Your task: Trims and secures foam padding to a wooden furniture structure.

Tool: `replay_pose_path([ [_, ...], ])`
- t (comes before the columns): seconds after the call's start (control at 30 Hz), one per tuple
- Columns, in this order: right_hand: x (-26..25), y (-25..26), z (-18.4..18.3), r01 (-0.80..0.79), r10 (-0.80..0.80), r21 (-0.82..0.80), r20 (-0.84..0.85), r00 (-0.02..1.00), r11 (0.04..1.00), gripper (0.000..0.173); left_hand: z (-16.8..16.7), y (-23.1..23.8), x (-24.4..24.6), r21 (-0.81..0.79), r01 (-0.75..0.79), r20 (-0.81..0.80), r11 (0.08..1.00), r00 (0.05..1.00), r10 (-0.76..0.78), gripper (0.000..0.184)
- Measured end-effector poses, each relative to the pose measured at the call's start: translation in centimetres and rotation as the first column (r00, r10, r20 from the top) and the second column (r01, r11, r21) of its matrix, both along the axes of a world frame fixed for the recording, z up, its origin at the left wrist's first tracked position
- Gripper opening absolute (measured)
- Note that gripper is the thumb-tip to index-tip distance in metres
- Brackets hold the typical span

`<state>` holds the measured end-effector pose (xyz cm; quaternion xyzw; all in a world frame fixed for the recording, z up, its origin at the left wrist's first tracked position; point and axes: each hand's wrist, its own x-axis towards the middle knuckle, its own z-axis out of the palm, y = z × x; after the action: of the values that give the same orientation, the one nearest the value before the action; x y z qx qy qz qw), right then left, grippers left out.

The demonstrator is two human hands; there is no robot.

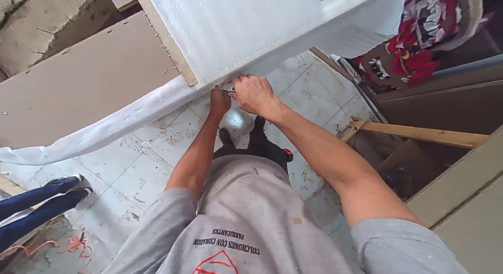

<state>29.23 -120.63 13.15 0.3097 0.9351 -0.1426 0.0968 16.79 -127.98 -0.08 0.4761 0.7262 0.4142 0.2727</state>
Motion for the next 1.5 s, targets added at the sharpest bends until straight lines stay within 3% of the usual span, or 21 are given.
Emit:
replay_pose_path([
  [0.1, 2.4, 1.3, -0.3, 0.099, -0.100, -0.026, -0.041, 0.994, 0.995, 0.043, -0.4, 0.2, 0.0, 0.043, -0.014, -0.041, 0.999, 0.999, 0.016, 0.034],
  [0.2, 5.0, 3.5, -0.2, 0.192, -0.193, -0.016, -0.029, 0.981, 0.981, 0.044, -0.4, -0.1, 0.0, -0.025, 0.015, -0.036, 1.000, 0.999, -0.016, 0.040],
  [0.47, 8.7, 6.9, -1.0, 0.211, -0.213, -0.041, -0.067, 0.975, 0.977, 0.046, -0.2, -0.9, -0.5, -0.016, 0.035, -0.141, 0.999, 0.989, -0.037, 0.034],
  [0.83, 17.6, 16.1, -1.8, 0.232, -0.236, -0.047, -0.100, 0.967, 0.972, 0.046, 0.1, -1.3, -0.3, 0.043, -0.085, -0.302, 0.995, 0.949, 0.094, 0.031],
  [1.07, 24.5, 23.0, -1.7, 0.269, -0.274, -0.055, -0.118, 0.954, 0.962, 0.046, 1.6, -0.9, 0.6, -0.050, -0.245, -0.381, 0.968, 0.901, 0.208, 0.034],
  [1.3, 36.9, 33.4, -0.6, 0.568, -0.568, -0.012, -0.046, 0.822, 0.823, 0.051, 2.1, -0.6, 1.7, -0.203, -0.342, -0.370, 0.918, 0.894, 0.252, 0.040],
  [1.5, 42.2, 34.6, 1.8, 0.485, -0.483, -0.017, 0.074, 0.873, 0.874, 0.049, 0.6, 1.4, 0.8, -0.382, -0.319, -0.405, 0.868, 0.901, 0.153, 0.045],
])
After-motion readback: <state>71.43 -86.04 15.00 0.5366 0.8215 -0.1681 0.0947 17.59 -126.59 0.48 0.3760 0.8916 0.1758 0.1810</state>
